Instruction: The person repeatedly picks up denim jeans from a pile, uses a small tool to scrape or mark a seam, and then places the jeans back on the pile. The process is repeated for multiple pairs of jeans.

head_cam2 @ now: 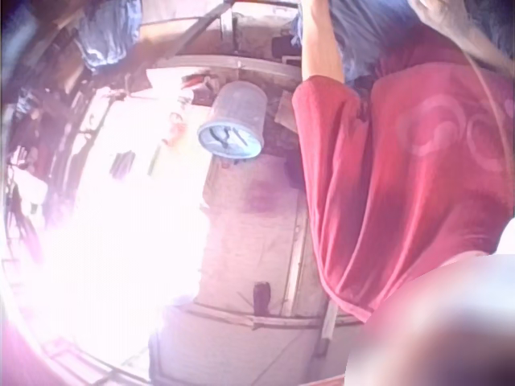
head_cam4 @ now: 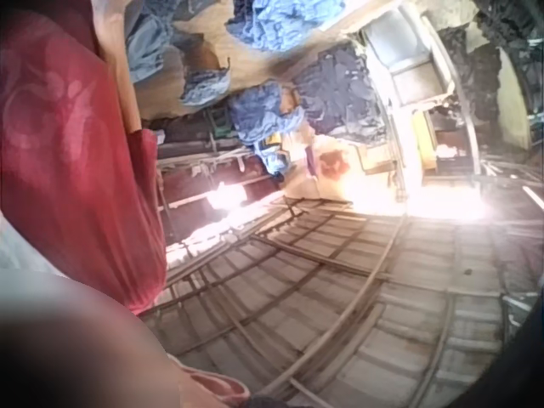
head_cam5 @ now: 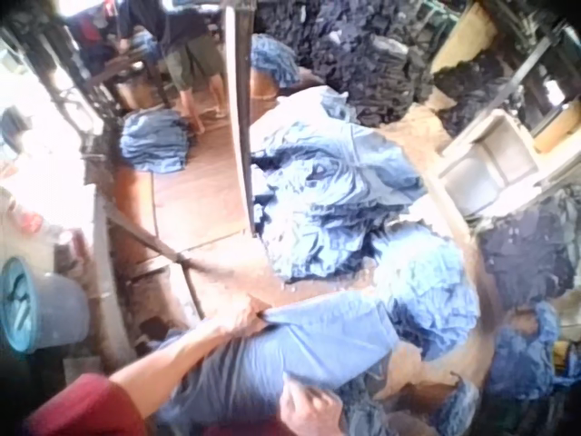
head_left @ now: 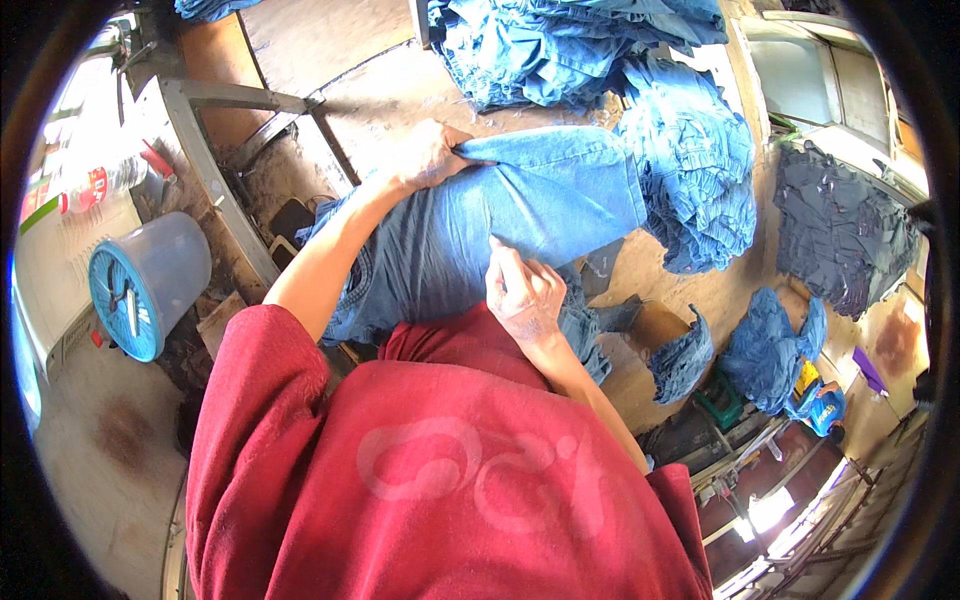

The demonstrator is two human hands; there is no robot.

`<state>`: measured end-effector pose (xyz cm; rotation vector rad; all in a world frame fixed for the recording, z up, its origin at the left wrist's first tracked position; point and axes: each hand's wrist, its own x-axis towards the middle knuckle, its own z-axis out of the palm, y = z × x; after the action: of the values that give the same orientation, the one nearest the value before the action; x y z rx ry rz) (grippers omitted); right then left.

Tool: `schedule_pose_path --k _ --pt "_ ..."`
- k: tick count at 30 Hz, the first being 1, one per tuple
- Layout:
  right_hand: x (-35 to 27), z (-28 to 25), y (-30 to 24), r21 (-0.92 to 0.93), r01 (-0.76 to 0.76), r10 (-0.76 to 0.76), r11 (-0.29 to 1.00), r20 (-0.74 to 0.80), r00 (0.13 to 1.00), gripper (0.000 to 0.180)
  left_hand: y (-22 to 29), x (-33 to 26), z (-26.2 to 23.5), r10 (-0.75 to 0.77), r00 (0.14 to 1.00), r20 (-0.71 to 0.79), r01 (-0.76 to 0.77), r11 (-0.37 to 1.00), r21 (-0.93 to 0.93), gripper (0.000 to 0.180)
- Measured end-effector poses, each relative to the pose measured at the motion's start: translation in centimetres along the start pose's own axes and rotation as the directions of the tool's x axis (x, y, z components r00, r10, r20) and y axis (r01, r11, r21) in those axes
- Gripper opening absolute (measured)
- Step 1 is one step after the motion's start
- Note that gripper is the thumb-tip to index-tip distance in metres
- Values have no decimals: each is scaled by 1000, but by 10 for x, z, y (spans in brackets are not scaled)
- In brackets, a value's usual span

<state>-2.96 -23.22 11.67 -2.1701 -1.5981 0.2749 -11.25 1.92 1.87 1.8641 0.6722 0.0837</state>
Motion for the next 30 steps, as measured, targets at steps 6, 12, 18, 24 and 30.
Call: schedule_pose_path --k 6,12,18,24,30 --pt "-22 -19 -1 134 -45 49 990 -20 999 21 -1 4 -1 -34 998 52 27 992 124 41" --pt "-8 -38 28 256 -180 219 950 -129 967 29 53 -55 -28 352 808 -473 -17 816 578 40" --pt "15 1 53 117 39 -30 992 -72 997 27 88 -151 37 288 869 -402 8 804 594 29" --pt "23 13 70 -8 282 -280 959 -124 952 12 63 -155 70 273 825 -495 48 839 542 14" --pt "27 -15 100 49 203 -199 978 -85 976 16 68 -155 72 263 829 -494 76 822 564 17"
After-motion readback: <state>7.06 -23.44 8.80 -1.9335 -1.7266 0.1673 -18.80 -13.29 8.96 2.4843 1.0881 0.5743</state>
